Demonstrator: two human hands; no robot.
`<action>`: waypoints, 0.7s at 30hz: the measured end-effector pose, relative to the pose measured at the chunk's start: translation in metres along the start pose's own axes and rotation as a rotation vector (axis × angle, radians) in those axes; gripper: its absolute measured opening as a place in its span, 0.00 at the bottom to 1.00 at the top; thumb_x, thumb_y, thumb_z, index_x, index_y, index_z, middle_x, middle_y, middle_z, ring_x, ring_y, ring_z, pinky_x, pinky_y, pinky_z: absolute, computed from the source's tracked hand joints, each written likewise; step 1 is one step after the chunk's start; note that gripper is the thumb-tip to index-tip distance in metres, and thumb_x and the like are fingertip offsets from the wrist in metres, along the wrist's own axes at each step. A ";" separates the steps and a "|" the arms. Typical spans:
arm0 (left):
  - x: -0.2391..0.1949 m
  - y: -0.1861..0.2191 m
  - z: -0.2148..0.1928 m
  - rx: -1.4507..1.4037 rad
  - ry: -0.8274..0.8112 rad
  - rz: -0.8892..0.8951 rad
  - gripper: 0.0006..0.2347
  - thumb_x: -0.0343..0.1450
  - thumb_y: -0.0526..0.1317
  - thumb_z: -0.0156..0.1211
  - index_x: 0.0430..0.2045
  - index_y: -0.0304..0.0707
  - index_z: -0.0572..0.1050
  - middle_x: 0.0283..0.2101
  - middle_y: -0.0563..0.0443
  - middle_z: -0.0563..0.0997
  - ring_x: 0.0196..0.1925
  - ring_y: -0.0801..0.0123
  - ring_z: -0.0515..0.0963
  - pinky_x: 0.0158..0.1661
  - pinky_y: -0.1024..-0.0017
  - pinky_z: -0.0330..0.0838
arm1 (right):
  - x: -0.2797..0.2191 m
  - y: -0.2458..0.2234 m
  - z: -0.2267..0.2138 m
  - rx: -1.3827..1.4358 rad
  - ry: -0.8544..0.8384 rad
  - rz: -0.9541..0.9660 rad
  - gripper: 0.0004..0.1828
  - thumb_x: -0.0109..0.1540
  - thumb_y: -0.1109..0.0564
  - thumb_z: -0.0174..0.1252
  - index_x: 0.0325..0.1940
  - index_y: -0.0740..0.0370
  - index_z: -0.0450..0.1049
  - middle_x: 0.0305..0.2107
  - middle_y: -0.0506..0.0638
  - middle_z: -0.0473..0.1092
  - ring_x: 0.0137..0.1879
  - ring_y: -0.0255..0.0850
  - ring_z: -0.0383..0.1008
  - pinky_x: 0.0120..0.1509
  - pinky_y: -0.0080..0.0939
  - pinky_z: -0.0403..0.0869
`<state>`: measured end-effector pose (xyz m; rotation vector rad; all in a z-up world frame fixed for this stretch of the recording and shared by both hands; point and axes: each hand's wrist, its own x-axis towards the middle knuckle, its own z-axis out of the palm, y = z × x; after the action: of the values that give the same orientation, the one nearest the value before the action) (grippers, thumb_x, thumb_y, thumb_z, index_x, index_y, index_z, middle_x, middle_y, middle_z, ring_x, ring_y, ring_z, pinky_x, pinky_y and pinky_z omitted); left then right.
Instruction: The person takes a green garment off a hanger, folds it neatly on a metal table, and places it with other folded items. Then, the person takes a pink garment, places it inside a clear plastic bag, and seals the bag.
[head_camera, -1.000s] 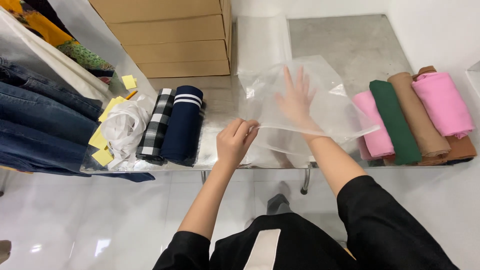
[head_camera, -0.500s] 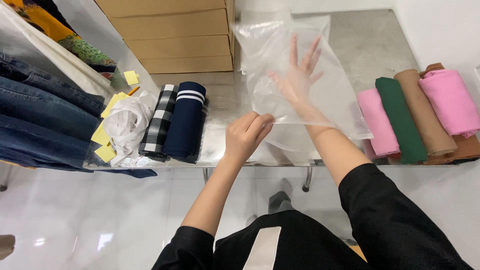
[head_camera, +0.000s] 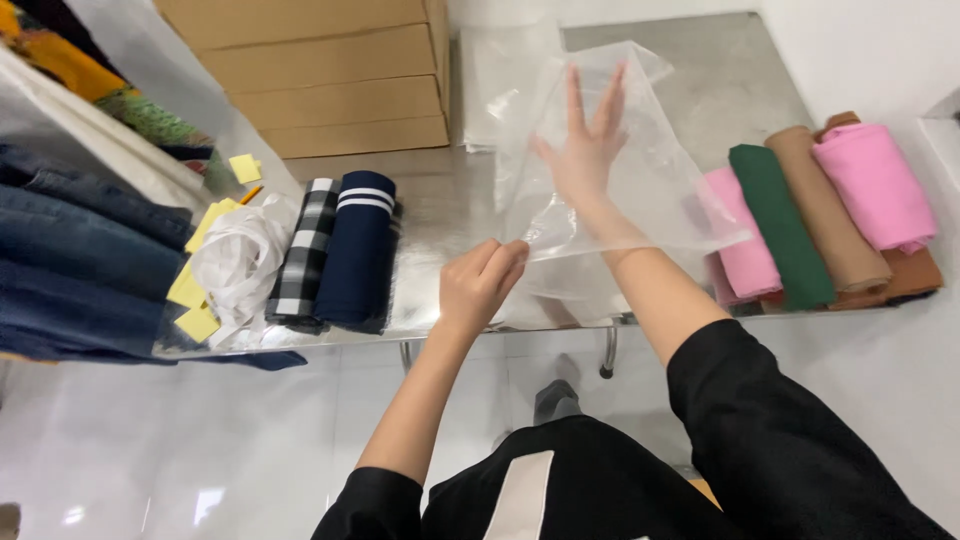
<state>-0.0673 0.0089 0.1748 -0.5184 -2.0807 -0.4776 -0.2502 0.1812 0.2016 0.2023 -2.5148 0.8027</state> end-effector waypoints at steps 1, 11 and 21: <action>0.002 0.003 -0.001 -0.031 -0.004 0.011 0.05 0.74 0.39 0.65 0.40 0.58 0.79 0.23 0.64 0.68 0.22 0.74 0.75 0.30 0.80 0.76 | -0.007 0.004 0.002 -0.021 0.012 0.022 0.62 0.67 0.48 0.81 0.91 0.34 0.41 0.80 0.62 0.17 0.86 0.70 0.27 0.74 0.96 0.47; -0.019 0.031 0.031 -0.017 -0.549 -0.161 0.17 0.72 0.37 0.65 0.55 0.55 0.73 0.48 0.58 0.74 0.42 0.67 0.80 0.37 0.69 0.82 | -0.160 0.089 0.005 0.046 -0.338 -0.040 0.34 0.62 0.45 0.68 0.72 0.44 0.68 0.69 0.58 0.63 0.77 0.56 0.62 0.82 0.57 0.61; -0.100 0.029 0.103 0.227 -0.923 -0.170 0.35 0.64 0.38 0.73 0.68 0.51 0.63 0.57 0.49 0.67 0.57 0.59 0.76 0.47 0.66 0.84 | -0.246 0.232 -0.122 0.055 -0.095 0.224 0.07 0.70 0.52 0.62 0.49 0.49 0.84 0.47 0.44 0.81 0.59 0.42 0.79 0.66 0.44 0.75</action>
<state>-0.0722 0.0685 0.0411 -0.4719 -3.0324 -0.0723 -0.0518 0.4394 0.0489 -0.0248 -2.6390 0.9718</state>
